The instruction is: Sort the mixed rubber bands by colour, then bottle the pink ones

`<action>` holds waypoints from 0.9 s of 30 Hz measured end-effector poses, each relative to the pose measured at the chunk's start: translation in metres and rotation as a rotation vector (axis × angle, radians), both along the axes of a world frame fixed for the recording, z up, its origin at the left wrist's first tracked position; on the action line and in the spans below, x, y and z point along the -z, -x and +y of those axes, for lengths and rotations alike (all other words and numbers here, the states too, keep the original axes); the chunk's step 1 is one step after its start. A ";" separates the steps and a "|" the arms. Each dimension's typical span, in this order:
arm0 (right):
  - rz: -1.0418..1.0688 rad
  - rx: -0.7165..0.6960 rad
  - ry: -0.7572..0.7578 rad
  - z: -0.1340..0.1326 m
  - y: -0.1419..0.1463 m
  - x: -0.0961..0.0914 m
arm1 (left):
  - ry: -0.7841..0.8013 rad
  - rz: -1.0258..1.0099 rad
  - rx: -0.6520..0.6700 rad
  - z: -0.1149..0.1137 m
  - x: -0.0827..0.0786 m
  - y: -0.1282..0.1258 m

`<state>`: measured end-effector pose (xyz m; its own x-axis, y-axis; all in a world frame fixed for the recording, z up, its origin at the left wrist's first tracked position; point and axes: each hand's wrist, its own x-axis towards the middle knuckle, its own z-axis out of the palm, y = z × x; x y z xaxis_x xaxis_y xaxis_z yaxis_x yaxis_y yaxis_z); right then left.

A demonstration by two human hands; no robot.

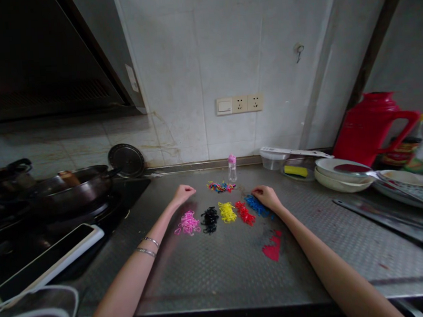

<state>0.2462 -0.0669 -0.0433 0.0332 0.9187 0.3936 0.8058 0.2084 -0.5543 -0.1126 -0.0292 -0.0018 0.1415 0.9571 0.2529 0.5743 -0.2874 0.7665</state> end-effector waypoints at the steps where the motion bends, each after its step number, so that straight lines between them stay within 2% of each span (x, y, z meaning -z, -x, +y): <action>1: -0.004 -0.007 -0.006 0.000 0.000 0.000 | 0.004 0.001 0.000 -0.001 0.001 0.001; 11: -0.027 0.023 -0.071 0.001 -0.002 0.000 | 0.004 0.002 0.007 -0.004 0.005 0.007; 18: -0.025 0.001 -0.128 0.005 0.001 -0.015 | -0.003 0.000 0.009 -0.005 0.001 0.005; 27: -0.261 -0.148 0.048 0.029 0.029 -0.029 | -0.001 -0.003 0.022 -0.006 -0.002 0.004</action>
<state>0.2170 -0.0375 -0.0148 -0.1986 0.9238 0.3273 0.8852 0.3124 -0.3447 -0.1161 -0.0352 0.0004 0.1621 0.9536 0.2539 0.5658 -0.3006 0.7678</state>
